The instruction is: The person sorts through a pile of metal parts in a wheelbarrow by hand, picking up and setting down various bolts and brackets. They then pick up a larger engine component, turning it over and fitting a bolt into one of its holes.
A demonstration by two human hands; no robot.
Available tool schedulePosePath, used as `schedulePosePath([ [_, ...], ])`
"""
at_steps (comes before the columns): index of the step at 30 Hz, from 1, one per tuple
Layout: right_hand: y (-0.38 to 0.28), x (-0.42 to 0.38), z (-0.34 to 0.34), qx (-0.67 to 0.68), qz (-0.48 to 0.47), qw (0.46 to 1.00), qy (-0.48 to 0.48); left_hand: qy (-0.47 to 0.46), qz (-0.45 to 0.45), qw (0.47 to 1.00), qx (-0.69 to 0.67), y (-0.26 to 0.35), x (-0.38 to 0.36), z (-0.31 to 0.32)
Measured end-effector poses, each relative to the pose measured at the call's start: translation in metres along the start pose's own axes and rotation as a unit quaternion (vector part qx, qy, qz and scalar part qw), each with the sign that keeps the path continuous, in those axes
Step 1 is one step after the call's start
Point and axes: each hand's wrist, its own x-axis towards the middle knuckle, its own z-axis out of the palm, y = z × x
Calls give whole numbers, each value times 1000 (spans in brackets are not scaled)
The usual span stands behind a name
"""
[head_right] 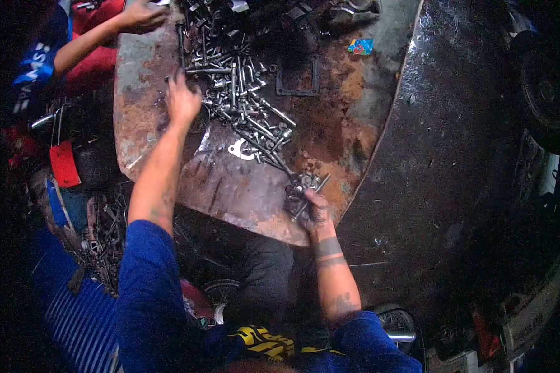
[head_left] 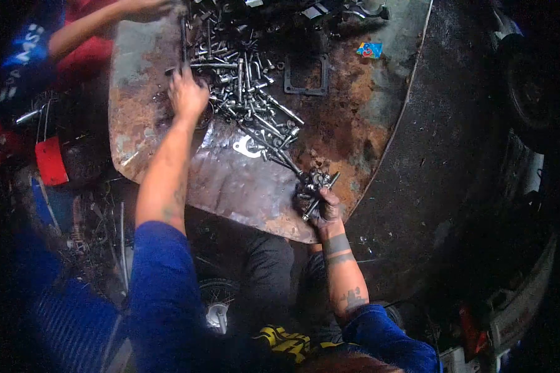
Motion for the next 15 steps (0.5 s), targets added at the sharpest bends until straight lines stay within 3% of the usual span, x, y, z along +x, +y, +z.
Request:
schedulePosePath([
  [3, 2, -1, 7, -36, -2, 999, 16, -18, -7, 999, 28, 0, 26, 9],
  [5, 6, 0, 7, 32, -20, 999, 19, -116, -72, 988, 70, 8, 29, 11],
  [6, 6, 0, 12, 31, -20, 999, 17, -137, -56, 986, 81, 6, 26, 15],
  [8, 4, 0, 28, -10, -36, 991, 129, -164, -57, 983, 58, 11, 8, 11],
  [10, 6, 4, 11, 6, -23, 994, 110, -191, -68, 978, 44, 13, -5, 3],
  [12, 2, 5, 11, 19, -12, 995, 93, -217, -18, 974, 61, 8, -9, 4],
  [15, 2, 1, 20, -3, 5, 996, 88, -204, -19, 978, 39, 6, 4, 0],
])
